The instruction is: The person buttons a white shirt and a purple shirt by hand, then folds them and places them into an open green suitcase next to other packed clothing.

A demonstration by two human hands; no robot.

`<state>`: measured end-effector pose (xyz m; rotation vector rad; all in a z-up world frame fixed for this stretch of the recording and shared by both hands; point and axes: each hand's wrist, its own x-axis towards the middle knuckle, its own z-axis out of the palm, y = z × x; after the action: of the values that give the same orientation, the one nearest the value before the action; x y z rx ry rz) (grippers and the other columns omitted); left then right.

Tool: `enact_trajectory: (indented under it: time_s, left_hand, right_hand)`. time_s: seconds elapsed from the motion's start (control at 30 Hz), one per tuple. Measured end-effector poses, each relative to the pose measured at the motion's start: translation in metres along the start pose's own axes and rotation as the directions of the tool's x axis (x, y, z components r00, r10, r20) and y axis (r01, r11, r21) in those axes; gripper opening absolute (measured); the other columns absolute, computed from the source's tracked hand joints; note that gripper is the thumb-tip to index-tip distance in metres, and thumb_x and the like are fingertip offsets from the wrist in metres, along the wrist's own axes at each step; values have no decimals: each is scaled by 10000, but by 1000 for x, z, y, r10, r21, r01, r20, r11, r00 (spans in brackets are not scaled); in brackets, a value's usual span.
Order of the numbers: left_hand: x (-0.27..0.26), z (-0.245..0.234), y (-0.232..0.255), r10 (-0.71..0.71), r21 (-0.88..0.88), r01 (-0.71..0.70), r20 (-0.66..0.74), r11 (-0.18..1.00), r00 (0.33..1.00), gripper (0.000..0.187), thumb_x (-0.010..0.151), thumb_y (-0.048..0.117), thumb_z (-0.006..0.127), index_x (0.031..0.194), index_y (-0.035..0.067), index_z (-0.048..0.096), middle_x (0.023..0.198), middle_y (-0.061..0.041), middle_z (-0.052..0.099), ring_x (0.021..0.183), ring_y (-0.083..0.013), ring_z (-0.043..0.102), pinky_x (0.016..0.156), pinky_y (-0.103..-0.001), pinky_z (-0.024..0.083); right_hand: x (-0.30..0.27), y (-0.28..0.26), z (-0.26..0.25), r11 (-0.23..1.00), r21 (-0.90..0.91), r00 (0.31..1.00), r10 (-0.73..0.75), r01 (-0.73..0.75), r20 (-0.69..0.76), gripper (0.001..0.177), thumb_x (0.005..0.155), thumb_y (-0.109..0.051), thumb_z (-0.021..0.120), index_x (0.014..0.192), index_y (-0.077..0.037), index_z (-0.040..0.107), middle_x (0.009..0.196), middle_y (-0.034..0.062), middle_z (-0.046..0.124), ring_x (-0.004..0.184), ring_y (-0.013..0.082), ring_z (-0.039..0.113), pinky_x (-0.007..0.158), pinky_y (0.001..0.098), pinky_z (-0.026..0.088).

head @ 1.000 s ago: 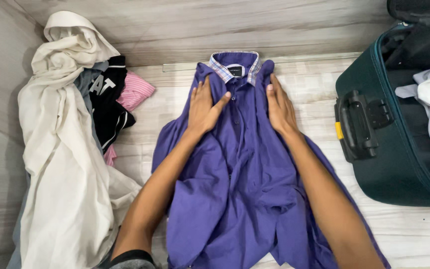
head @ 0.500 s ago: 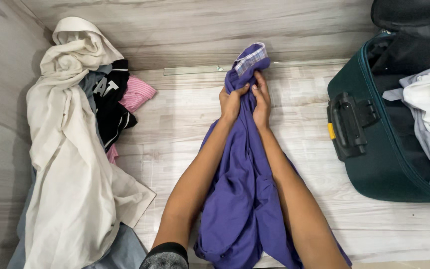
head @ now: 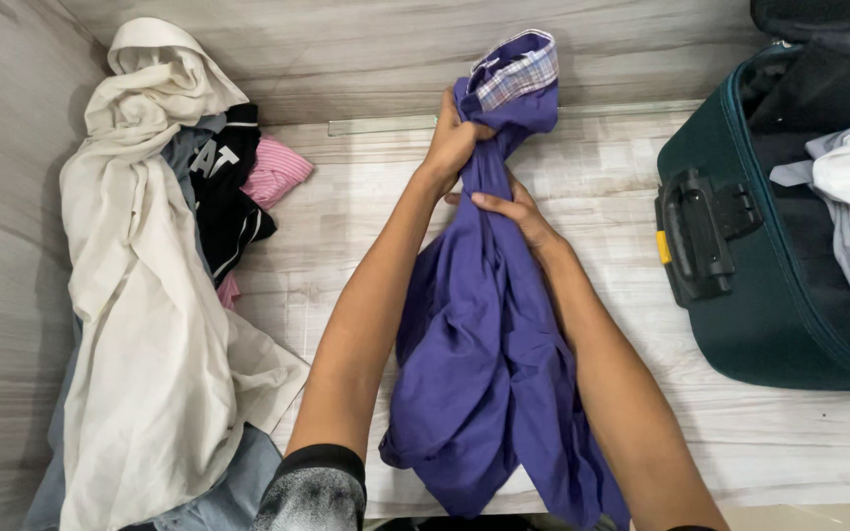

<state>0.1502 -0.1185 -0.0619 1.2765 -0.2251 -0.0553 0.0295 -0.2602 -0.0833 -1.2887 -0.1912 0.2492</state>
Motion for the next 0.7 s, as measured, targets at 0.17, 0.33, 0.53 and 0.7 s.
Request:
enact_trajectory:
  time_s: [0.17, 0.33, 0.53, 0.7]
  left_hand:
    - [-10, 7, 18, 212, 51, -218, 102, 974, 972, 733, 713, -164, 634, 1370, 73, 412, 1236, -148, 601, 1134, -228, 615, 953, -351, 550]
    - [-20, 20, -2, -161, -362, 101, -141, 927, 977, 712, 711, -125, 552, 1343, 168, 407, 1084, -101, 601, 894, -251, 628, 703, -374, 541]
    - [14, -13, -62, 174, -381, -377, -470, 844, 865, 671, 701, -184, 559, 1311, 86, 488, 1110, -85, 589, 954, -193, 590, 821, -324, 533]
    - [27, -26, -78, 276, -190, -458, -583, 868, 764, 691, 660, -188, 596, 1300, 48, 483, 1111, -81, 570, 990, -193, 571, 901, -317, 494]
  right_hand:
    - [-32, -8, -9, 900, 356, 952, 165, -252, 257, 753, 1024, -304, 731, 1685, -81, 447, 948, 108, 664, 796, 205, 606, 785, 366, 509]
    - [-47, -3, -10, 836, 401, 925, 305, -375, 228, 659, 869, -342, 718, 1342, 51, 483, 1061, 152, 718, 953, 263, 700, 914, 382, 570]
    - [-107, 17, -8, 336, 605, 673, 132, -721, 728, 388, 956, -347, 792, 1099, -111, 518, 881, -13, 539, 829, 96, 569, 815, 231, 518]
    - [-148, -6, 17, 635, 566, 803, 150, -526, 577, 369, 922, -317, 836, 961, -130, 521, 956, -16, 516, 974, 118, 568, 944, 272, 475]
